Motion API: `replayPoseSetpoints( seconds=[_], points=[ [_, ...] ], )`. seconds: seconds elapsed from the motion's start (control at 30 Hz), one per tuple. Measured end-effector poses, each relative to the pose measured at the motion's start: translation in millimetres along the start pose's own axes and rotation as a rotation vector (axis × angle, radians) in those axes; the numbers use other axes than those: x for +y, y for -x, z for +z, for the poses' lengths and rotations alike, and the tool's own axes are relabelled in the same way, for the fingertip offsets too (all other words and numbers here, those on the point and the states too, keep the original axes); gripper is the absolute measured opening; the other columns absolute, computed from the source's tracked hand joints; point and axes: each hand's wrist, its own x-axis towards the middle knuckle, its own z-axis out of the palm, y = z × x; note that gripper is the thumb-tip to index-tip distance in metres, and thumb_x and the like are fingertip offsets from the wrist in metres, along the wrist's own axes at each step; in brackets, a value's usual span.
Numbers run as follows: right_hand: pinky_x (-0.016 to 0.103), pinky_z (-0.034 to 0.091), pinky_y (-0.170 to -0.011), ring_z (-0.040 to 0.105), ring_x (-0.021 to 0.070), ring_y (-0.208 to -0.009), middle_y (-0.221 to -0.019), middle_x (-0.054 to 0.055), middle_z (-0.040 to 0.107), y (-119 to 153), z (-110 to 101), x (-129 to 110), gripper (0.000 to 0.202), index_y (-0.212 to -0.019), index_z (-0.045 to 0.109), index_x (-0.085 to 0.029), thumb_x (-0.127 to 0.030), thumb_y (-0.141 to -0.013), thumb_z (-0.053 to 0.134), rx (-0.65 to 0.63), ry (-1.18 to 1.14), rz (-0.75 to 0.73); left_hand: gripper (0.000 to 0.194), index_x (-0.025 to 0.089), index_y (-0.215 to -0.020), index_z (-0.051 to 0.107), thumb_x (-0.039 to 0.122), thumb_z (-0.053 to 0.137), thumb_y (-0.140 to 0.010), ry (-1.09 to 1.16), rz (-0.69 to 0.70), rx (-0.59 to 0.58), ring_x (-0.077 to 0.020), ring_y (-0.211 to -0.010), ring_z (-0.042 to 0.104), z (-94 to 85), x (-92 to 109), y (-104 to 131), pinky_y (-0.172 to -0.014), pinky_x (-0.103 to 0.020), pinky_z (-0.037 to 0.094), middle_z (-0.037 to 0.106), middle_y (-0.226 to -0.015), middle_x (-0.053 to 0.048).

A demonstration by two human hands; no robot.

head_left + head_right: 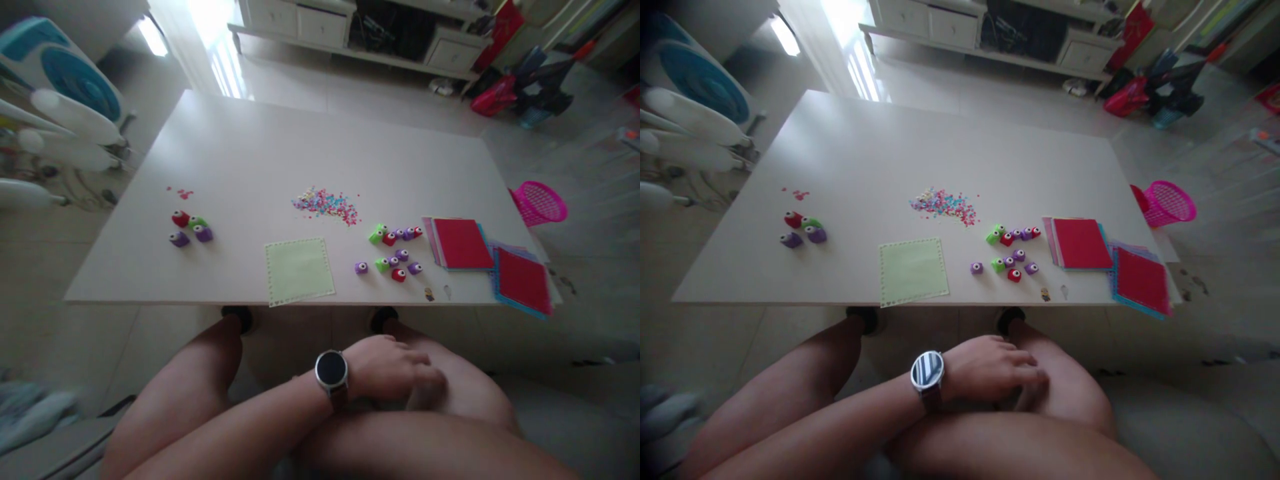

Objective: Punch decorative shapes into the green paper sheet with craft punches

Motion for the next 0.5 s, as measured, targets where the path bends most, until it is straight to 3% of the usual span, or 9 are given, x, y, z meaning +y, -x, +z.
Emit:
replayPoseSetpoints(
  seconds=[0.07, 0.13, 0.23, 0.3, 0.37, 0.4, 0.5],
  points=[
    [0.050, 0.057, -0.096, 0.066, 0.0255, -0.108, -0.119, 0.012, 0.071, -17.4, 7.7, -6.8, 0.032, -0.121, 0.072, -0.024, -0.047, -0.100, 0.067, 0.038, -0.007, -0.013, 0.022, 0.021, -0.115, 0.070, 0.020, 0.053, -0.101, -0.029, -0.080, 0.018, -0.0194, -0.100, 0.071, -5.6, -9.6, 1.9, -0.083, -0.034, 0.056, 0.075, -0.117, -0.006],
    [0.045, 0.058, -0.094, 0.065, 0.0236, -0.108, -0.124, 0.012, 0.069, -37.2, 16.3, -15.1, 0.032, -0.123, 0.070, -0.023, -0.046, -0.101, 0.066, 0.079, -0.011, -0.027, 0.016, 0.020, -0.106, 0.070, 0.018, 0.056, -0.099, -0.026, -0.167, 0.090, -0.0198, -0.100, 0.070, -16.7, -16.4, 5.0, -0.084, -0.034, 0.055, 0.074, -0.110, -0.005],
    [0.047, 0.060, -0.083, 0.064, 0.0290, -0.100, -0.097, 0.010, 0.066, -61.3, 37.1, -32.1, 0.019, -0.108, 0.075, -0.026, -0.032, -0.090, 0.074, 0.157, -0.008, -0.033, 0.022, 0.021, -0.109, 0.069, 0.013, 0.052, -0.098, -0.003, -0.274, 0.224, -0.0180, -0.099, 0.067, -38.9, -18.0, 12.1, -0.087, -0.031, 0.053, 0.073, -0.109, -0.004],
    [0.049, 0.061, -0.076, 0.062, 0.0317, -0.094, -0.081, 0.009, 0.054, -67.8, 54.2, -41.6, 0.013, -0.096, 0.075, -0.029, -0.023, -0.084, 0.072, 0.239, -0.002, 0.001, 0.026, 0.021, -0.109, 0.069, 0.010, 0.049, -0.097, -0.008, -0.299, 0.307, -0.0173, -0.096, 0.065, -52.1, -14.4, 17.9, -0.088, -0.031, 0.051, 0.072, -0.106, -0.004],
    [0.047, 0.060, -0.077, 0.059, 0.0318, -0.093, -0.077, 0.008, 0.045, -67.8, 65.0, -43.0, 0.015, -0.085, 0.070, -0.028, -0.014, -0.080, 0.067, 0.442, -0.030, 0.131, 0.027, 0.021, -0.107, 0.069, 0.012, 0.046, -0.097, -0.021, -0.291, 0.390, -0.0173, -0.093, 0.062, -60.7, -9.9, 23.4, -0.086, -0.032, 0.049, 0.071, -0.102, -0.004],
    [0.046, 0.059, -0.075, 0.057, 0.0314, -0.090, -0.075, 0.007, 0.041, -67.4, 65.1, -39.7, 0.017, -0.080, 0.067, -0.028, -0.011, -0.078, 0.065, 0.433, -0.055, 0.133, 0.027, 0.021, -0.105, 0.069, 0.013, 0.045, -0.097, -0.032, -0.276, 0.428, -0.0175, -0.093, 0.061, -63.1, -8.0, 25.8, -0.086, -0.033, 0.048, 0.070, -0.101, -0.004],
    [0.041, 0.056, -0.071, 0.055, 0.0279, -0.081, -0.072, 0.005, 0.041, -77.1, 40.9, -19.8, 0.022, -0.077, 0.062, -0.027, -0.006, -0.074, 0.066, 0.188, -0.014, 0.083, 0.026, 0.021, -0.100, 0.068, 0.016, 0.042, -0.100, -0.087, -0.220, 0.475, -0.0185, -0.094, 0.060, -64.7, -5.4, 31.0, -0.087, -0.035, 0.047, 0.069, -0.099, -0.005]
  ],
)
